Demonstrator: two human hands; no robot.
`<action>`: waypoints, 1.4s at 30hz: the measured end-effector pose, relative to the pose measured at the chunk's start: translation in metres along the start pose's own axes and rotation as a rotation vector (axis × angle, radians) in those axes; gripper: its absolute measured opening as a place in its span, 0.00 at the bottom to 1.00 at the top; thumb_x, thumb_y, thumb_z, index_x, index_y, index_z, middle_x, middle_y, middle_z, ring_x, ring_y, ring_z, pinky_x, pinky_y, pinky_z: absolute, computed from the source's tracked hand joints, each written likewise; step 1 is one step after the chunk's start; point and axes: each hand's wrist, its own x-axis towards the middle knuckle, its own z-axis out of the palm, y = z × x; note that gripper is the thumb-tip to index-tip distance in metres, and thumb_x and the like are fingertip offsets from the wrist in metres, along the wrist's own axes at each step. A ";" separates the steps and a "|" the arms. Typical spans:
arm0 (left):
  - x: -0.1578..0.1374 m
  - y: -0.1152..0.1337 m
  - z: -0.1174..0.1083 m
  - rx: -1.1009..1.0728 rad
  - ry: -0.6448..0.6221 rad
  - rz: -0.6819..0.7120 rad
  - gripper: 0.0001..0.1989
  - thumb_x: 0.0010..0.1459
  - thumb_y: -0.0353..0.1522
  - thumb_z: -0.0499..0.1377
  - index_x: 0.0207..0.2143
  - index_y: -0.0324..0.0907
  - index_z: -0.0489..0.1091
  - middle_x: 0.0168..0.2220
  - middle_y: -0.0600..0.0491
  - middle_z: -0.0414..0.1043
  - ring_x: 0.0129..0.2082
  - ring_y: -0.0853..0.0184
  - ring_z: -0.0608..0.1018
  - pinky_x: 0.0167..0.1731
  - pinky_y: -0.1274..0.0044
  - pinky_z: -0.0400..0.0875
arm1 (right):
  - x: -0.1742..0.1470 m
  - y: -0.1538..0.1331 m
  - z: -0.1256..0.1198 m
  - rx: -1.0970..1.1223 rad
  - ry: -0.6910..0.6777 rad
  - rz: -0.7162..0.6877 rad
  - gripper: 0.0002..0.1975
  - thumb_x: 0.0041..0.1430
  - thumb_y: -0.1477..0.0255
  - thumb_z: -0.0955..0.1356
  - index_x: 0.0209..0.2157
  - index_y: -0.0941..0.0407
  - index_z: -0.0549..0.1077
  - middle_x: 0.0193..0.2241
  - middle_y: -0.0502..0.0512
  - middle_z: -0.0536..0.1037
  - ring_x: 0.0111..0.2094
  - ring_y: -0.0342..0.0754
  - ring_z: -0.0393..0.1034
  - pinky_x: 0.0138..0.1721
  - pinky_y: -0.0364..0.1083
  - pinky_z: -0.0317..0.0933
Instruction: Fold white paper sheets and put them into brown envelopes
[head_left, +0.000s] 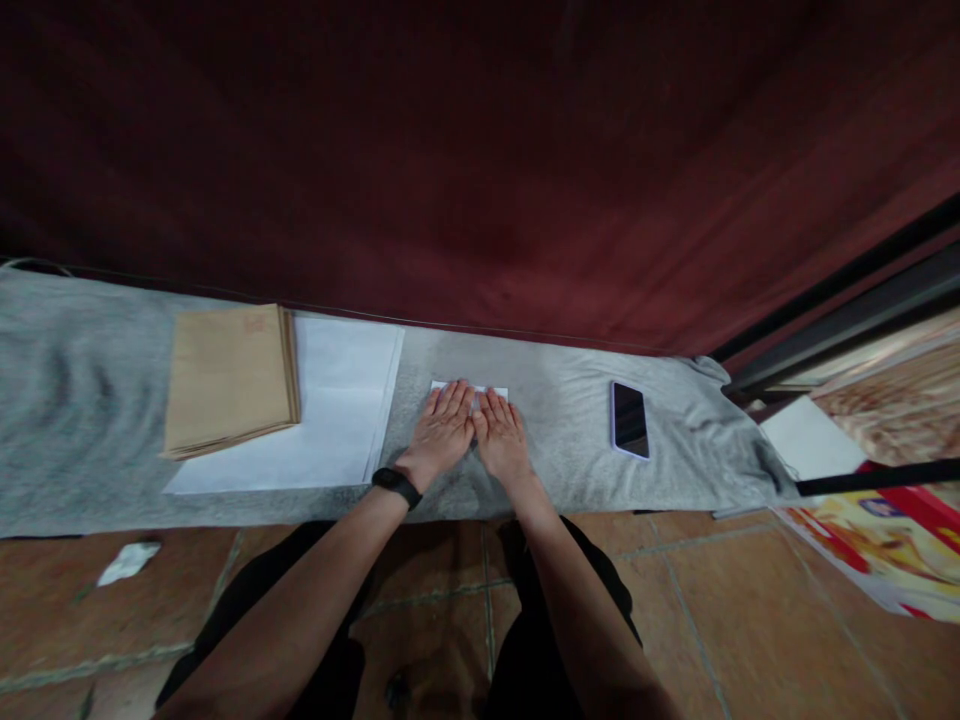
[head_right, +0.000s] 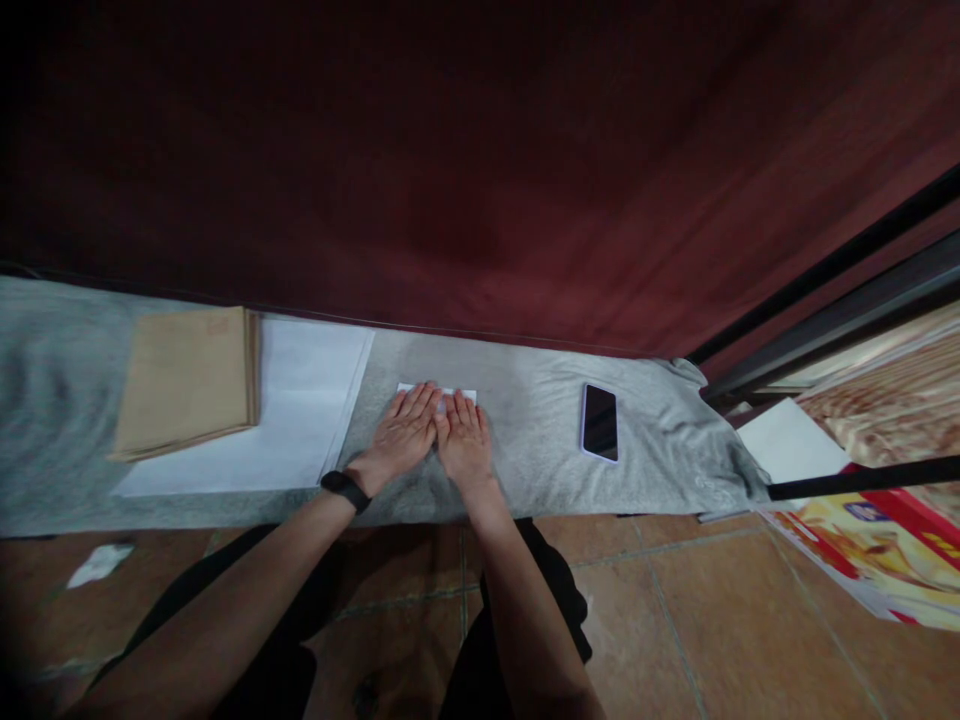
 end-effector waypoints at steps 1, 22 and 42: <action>0.000 -0.001 0.001 0.003 0.006 -0.005 0.29 0.70 0.33 0.38 0.70 0.31 0.53 0.72 0.42 0.49 0.73 0.58 0.50 0.71 0.63 0.41 | 0.000 0.001 0.001 -0.017 0.007 -0.003 0.26 0.76 0.65 0.52 0.69 0.60 0.57 0.69 0.61 0.58 0.71 0.53 0.49 0.70 0.57 0.44; -0.010 -0.027 -0.007 0.036 -0.031 -0.159 0.31 0.69 0.34 0.39 0.70 0.30 0.50 0.72 0.43 0.48 0.73 0.58 0.50 0.71 0.63 0.42 | -0.010 0.028 0.004 -0.159 0.092 0.101 0.27 0.74 0.66 0.55 0.69 0.60 0.57 0.69 0.60 0.59 0.69 0.56 0.53 0.68 0.57 0.47; -0.012 -0.029 -0.010 0.009 0.009 -0.172 0.31 0.69 0.34 0.39 0.70 0.30 0.52 0.71 0.41 0.51 0.72 0.56 0.53 0.70 0.60 0.46 | -0.028 -0.008 0.001 -0.017 -0.004 -0.202 0.26 0.75 0.63 0.56 0.69 0.55 0.58 0.69 0.55 0.59 0.69 0.49 0.53 0.70 0.54 0.45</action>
